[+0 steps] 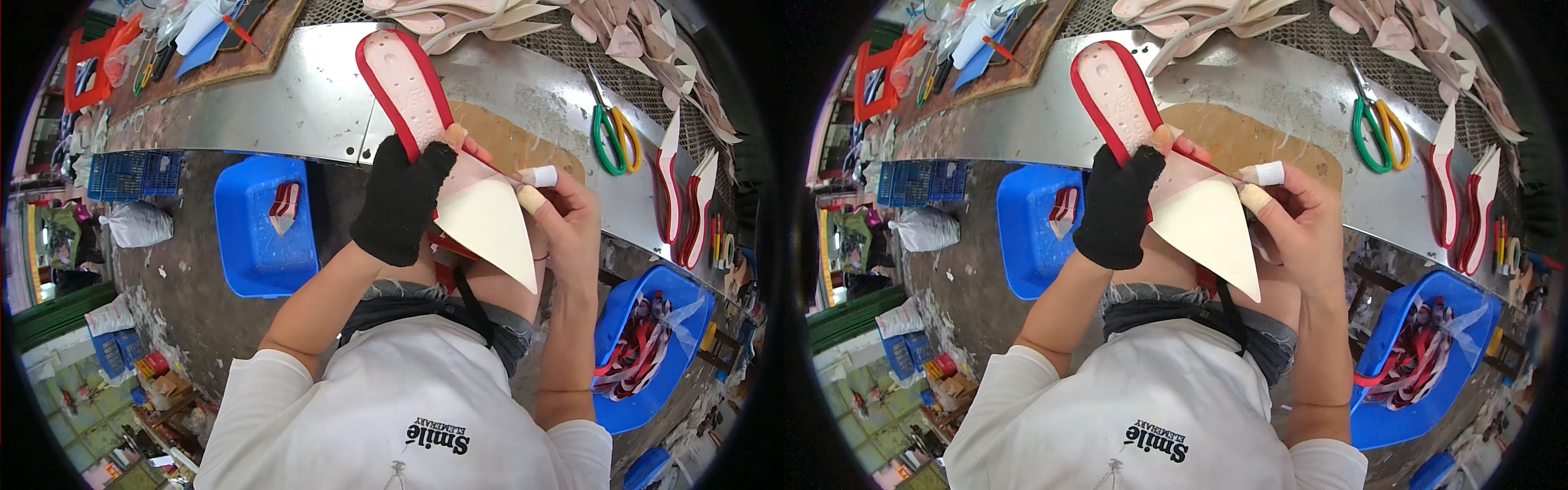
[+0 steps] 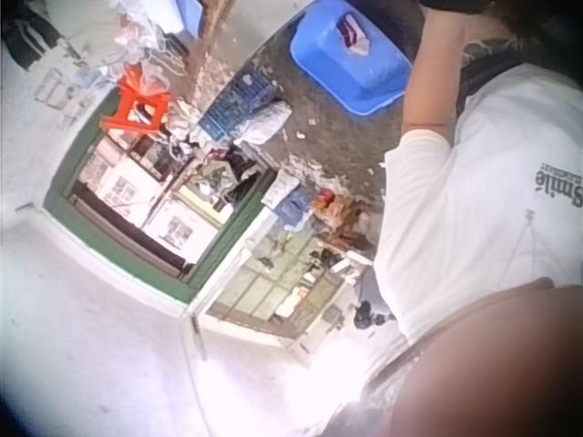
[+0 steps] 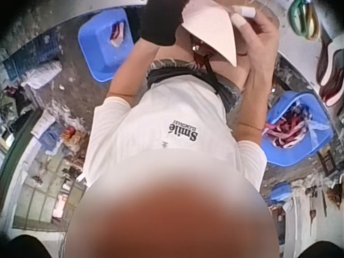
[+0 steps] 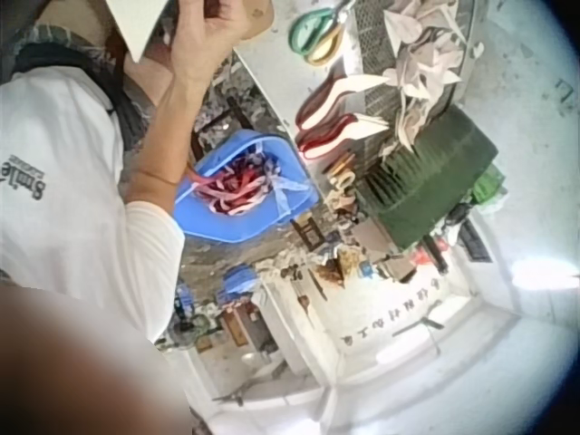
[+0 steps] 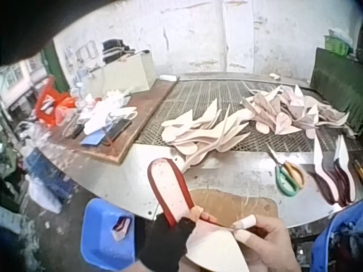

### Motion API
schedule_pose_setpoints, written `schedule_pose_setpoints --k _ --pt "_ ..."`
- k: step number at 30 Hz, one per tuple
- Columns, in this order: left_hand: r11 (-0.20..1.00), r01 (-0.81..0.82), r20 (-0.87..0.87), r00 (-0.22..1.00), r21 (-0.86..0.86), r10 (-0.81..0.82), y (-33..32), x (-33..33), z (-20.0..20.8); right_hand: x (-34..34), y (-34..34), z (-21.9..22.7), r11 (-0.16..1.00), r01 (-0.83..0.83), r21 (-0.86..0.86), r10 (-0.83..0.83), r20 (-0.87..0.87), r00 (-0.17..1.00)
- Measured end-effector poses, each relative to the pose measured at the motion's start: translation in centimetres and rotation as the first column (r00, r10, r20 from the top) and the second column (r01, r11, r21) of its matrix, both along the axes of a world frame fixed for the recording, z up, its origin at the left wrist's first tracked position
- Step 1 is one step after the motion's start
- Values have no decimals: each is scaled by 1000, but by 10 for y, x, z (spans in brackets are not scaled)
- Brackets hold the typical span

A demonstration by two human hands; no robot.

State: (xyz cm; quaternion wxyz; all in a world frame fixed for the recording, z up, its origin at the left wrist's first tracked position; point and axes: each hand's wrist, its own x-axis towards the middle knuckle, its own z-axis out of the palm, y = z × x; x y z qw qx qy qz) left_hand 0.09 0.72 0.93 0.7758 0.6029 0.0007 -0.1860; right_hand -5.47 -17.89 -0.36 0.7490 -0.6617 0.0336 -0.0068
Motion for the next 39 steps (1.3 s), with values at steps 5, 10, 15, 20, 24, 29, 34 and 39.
schedule_pose_setpoints --k 5,10,15,20,24,29,34,39 --pt "925 139 -198 955 -354 -219 8 8 -8 14 -32 11 969 -223 -108 232 78 970" --pt "691 150 -301 820 -707 -486 24 4 -13 74 -123 -9 1 362 -932 -313 344 885" --pt "467 125 -195 793 -875 -577 11 -4 -13 94 -165 -37 -4 181 -984 -311 173 934" --pt "648 -158 -276 957 -745 -84 -1 -8 -17 57 -133 -8 606 180 -775 -397 -98 912" --pt "494 -350 -414 910 -796 -22 1 2 -28 -25 -50 -11 984 135 -113 -151 -157 976" --pt "456 -351 -377 925 -818 35 1 8 -32 -67 22 -6 999 -34 24 38 -210 977" --pt "514 -309 -337 941 -800 40 0 2 -25 -47 37 3 998 -28 55 39 -218 975" --pt "687 -214 -245 968 -694 54 -5 2 -26 -50 33 -12 997 61 -43 -68 -193 979"
